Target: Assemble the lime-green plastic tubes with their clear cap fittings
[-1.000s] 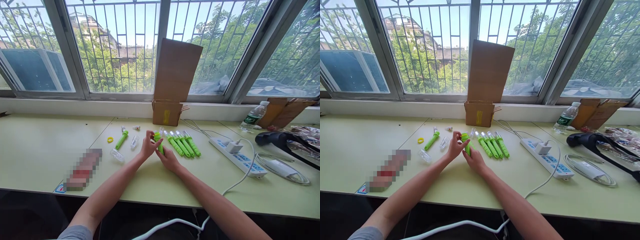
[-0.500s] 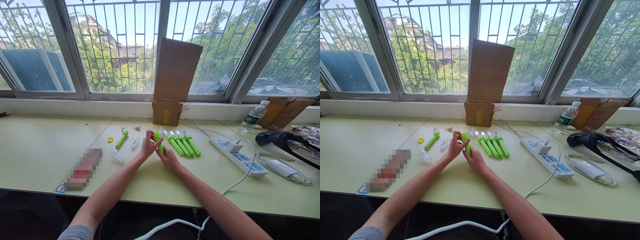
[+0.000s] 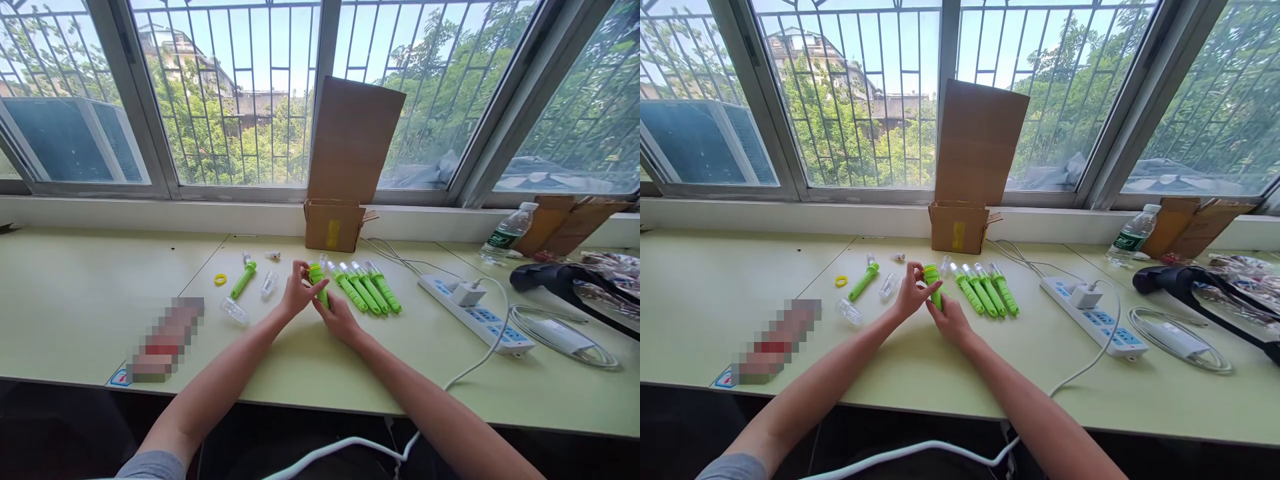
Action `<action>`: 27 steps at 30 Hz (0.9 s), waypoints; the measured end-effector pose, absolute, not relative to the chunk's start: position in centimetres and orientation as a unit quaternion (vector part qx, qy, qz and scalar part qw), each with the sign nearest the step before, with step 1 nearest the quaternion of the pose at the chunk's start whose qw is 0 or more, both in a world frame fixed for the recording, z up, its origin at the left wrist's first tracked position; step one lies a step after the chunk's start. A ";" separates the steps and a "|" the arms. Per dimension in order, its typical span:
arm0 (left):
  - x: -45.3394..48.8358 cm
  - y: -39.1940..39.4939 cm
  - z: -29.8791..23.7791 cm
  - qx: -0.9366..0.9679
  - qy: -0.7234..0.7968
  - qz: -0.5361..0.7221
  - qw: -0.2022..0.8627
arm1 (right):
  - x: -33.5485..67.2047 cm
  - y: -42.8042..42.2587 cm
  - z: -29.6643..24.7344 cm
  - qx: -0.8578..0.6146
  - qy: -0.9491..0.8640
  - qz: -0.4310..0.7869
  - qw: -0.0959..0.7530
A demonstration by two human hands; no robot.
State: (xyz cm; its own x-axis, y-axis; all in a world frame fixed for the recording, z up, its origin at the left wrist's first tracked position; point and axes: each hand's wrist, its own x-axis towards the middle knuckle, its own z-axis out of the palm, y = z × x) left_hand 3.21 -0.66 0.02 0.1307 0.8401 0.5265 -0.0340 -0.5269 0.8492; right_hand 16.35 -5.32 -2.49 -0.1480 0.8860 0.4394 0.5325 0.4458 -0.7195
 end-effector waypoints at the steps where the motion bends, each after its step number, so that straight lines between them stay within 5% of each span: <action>1: 3.2 -0.6 0.0 0.652 0.308 0.583 0.375 | 16.4 -5.3 -2.5 -0.485 -0.730 0.204 0.437; 16: 3.4 -0.8 -0.1 0.637 0.304 0.592 0.390 | 16.6 -5.1 -2.6 -0.514 -0.732 0.151 0.421; 27: 3.4 -1.4 -0.3 0.667 0.356 0.582 0.298 | 15.8 -5.6 -2.7 -0.648 -0.719 -0.021 0.250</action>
